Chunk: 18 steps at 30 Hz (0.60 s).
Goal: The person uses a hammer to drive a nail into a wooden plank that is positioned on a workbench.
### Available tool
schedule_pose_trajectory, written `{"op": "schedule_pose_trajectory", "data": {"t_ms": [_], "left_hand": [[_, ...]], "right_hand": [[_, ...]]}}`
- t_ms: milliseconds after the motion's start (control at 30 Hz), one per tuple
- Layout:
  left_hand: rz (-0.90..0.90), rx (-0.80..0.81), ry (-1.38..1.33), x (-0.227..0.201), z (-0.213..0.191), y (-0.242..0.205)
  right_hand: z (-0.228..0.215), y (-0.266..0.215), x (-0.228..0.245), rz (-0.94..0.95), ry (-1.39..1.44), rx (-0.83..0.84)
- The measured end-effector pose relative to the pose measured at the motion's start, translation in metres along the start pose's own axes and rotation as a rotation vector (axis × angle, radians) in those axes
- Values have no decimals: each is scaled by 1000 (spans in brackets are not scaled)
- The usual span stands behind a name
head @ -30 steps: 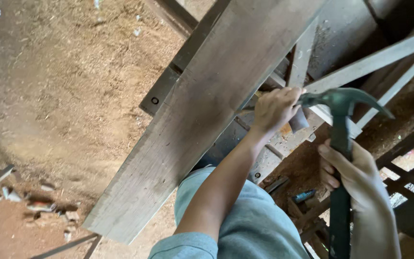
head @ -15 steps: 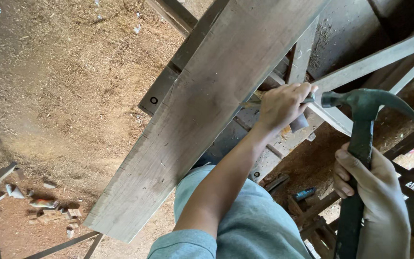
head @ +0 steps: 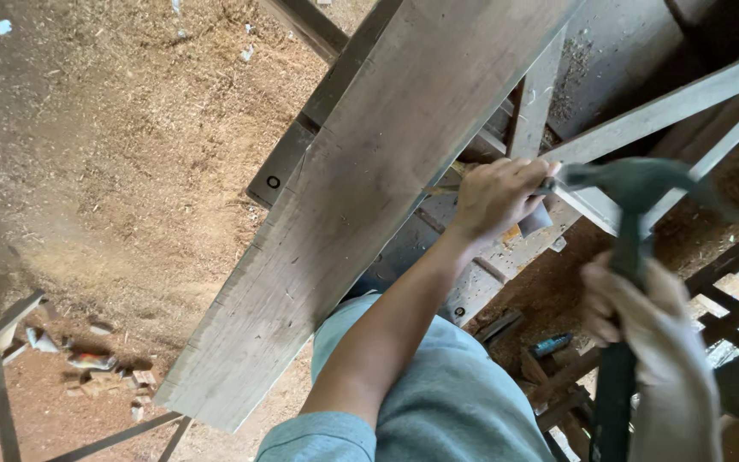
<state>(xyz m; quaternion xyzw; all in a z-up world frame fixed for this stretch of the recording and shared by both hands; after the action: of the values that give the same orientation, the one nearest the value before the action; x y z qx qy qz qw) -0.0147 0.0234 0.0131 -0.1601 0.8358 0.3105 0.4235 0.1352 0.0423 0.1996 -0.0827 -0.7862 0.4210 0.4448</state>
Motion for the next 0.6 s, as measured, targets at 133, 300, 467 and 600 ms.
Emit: {"op": "schedule_pose_trajectory", "data": {"t_ms": [133,300,467,600], "left_hand": [[-30,-11,32,7,-1,0],[-77,118,135,14,11,-10],[11,-52,-61,-1,13,1],[-15,-60,-50,1,4,11]], "right_hand": [[-8,8,-16,-31,83,6],[-19,-7,-14,-144,172,20],[-12,-18,-4,-132,168,-1],[-3,-16,-4,-141,119,41]]}}
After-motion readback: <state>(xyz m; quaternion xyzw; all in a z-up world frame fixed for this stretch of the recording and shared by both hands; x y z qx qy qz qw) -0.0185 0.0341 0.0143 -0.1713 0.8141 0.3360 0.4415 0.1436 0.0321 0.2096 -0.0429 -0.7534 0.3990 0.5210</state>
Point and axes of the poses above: each hand's wrist, its own y-axis towards the middle knuckle, its own z-axis out of the palm, x = y × z, the point moved 3 cm from there along y, towards the middle knuckle, and after that the axes turned 4 degrees about -x, right-handed, at the moved point
